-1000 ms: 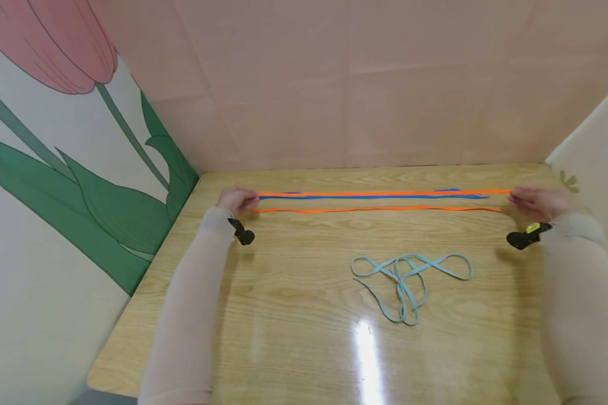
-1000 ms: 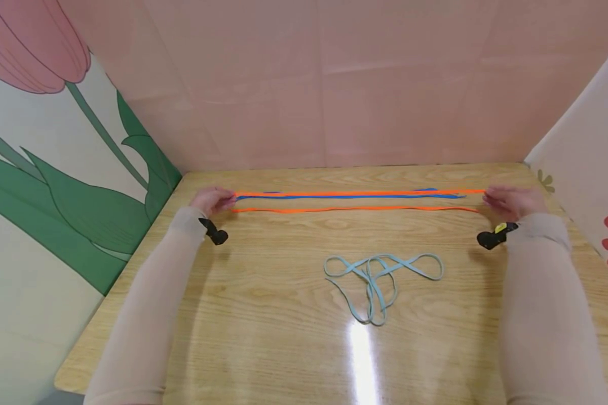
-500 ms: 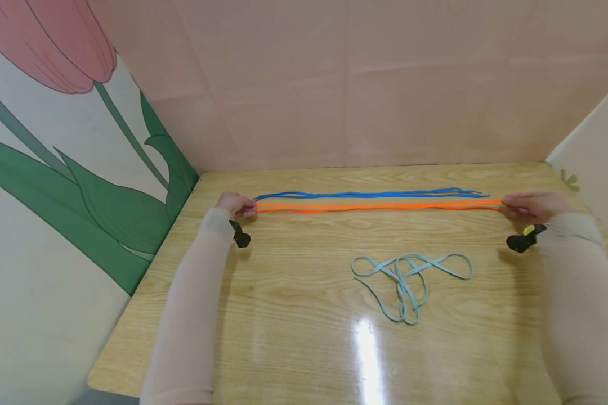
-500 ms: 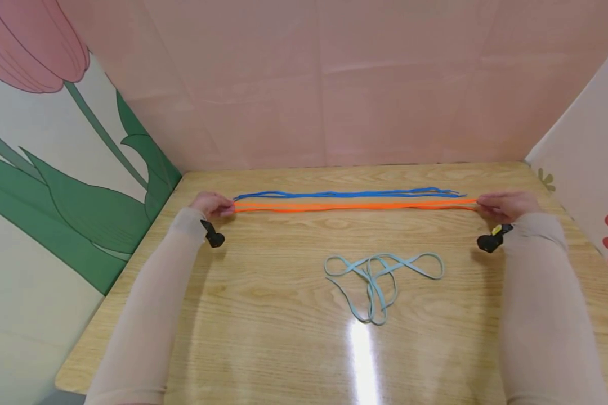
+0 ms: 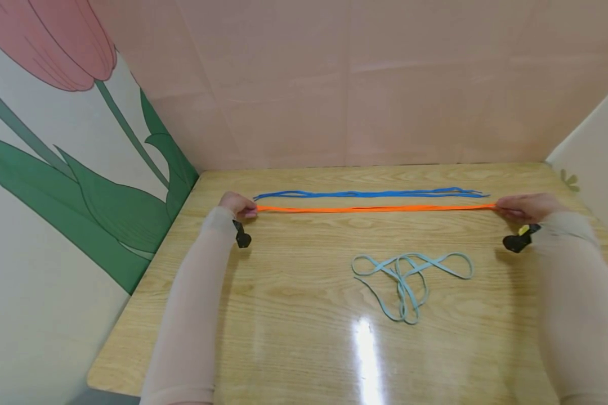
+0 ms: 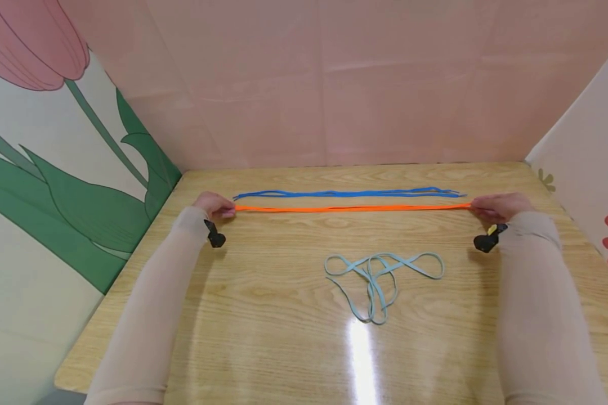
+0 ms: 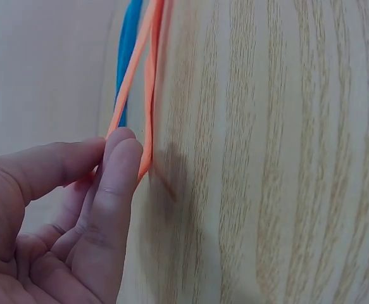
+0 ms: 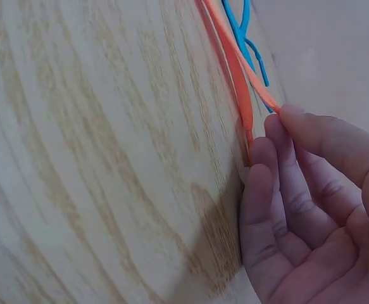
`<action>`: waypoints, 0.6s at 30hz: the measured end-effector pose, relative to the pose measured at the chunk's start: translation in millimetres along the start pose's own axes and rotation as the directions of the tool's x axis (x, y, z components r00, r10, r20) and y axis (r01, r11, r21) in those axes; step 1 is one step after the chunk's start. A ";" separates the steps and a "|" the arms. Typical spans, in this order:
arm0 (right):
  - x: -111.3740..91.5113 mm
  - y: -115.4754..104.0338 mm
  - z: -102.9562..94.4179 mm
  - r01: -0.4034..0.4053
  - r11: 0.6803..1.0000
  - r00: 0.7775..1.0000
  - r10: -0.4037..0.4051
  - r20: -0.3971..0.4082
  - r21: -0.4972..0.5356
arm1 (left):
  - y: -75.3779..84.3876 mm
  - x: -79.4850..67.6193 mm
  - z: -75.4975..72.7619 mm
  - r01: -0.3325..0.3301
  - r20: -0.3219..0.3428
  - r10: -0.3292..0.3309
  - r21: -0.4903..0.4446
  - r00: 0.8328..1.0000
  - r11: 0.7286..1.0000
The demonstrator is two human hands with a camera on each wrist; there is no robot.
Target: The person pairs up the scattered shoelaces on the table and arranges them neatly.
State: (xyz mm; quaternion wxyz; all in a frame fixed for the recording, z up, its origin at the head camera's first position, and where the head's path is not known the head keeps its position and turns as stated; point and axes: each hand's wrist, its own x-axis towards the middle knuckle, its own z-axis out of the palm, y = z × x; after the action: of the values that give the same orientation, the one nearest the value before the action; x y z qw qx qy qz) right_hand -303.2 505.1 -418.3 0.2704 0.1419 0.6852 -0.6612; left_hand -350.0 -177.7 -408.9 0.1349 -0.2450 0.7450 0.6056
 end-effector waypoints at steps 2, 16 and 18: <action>-0.3 -1.1 0.7 -0.001 0.998 1.000 0.001 -0.003 -0.068 | 0.2 -0.1 0.6 -0.002 0.004 0.002 0.007 1.000 1.000; 9.9 0.2 -12.3 -0.002 0.978 0.998 0.015 0.060 -0.206 | -1.4 3.8 2.6 -0.003 0.003 0.003 0.127 1.000 0.992; 10.8 0.6 -19.2 0.014 0.975 0.992 0.014 0.125 -0.223 | -1.2 3.2 1.4 -0.012 0.003 0.012 0.157 1.000 0.988</action>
State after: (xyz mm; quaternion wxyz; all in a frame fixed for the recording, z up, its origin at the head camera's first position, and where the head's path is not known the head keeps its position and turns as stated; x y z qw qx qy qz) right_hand -315.2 522.2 -425.2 0.3272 0.0687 0.7368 -0.5876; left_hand -352.2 -177.2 -411.8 0.1508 -0.2285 0.7917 0.5462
